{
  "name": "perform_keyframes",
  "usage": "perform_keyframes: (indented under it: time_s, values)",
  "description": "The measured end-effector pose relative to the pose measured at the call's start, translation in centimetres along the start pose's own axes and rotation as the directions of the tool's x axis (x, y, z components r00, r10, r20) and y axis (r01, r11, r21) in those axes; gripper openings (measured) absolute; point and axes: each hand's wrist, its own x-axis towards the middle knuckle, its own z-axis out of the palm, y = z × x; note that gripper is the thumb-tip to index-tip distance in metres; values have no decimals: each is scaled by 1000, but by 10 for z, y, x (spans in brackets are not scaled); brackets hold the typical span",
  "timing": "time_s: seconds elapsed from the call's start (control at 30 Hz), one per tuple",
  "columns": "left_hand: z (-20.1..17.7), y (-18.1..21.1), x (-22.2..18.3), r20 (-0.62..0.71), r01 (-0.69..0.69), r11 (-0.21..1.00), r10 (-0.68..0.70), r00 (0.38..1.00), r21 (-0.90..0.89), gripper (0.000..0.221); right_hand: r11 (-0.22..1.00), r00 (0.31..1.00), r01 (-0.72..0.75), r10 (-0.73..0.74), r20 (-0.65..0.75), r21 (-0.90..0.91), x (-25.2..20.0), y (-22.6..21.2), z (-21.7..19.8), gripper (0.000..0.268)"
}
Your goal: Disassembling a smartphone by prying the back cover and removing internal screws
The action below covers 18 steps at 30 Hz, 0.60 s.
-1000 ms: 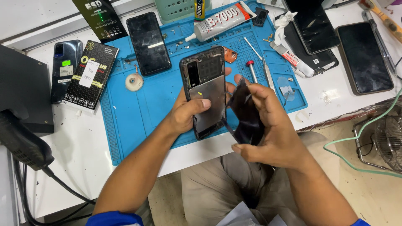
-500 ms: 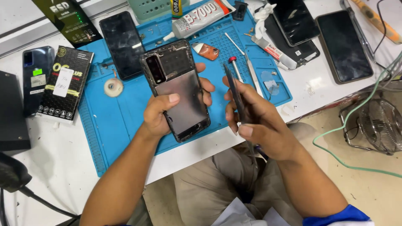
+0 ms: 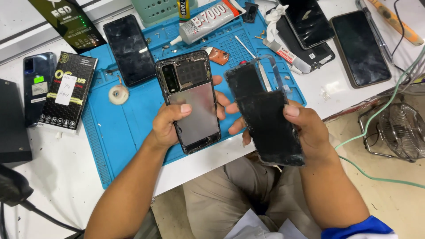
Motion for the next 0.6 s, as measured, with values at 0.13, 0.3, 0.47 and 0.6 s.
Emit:
perform_keyframes:
  time_s: [0.13, 0.3, 0.47, 0.6]
  values:
    - [-3, -1, 1, -10, 20, 1000, -19, 1000, 16, 84, 994, 999, -50, 49, 19, 100, -3, -1, -5, 71]
    - [0, -3, 4, -26, -4, 999, 5, 1000, 46, 84, 954, 991, -128, 130, -11, -271, -12, -3, 3, 79]
    - [-3, -2, 5, -36, -31, 999, 30, 999, -28, 78, 630, 931, 195, 123, 344, -752, -17, -8, 17, 62]
    - [-6, -3, 4, -57, -33, 999, 31, 998, -33, 78, 832, 974, 32, 99, 205, -554, -23, -8, 3, 50]
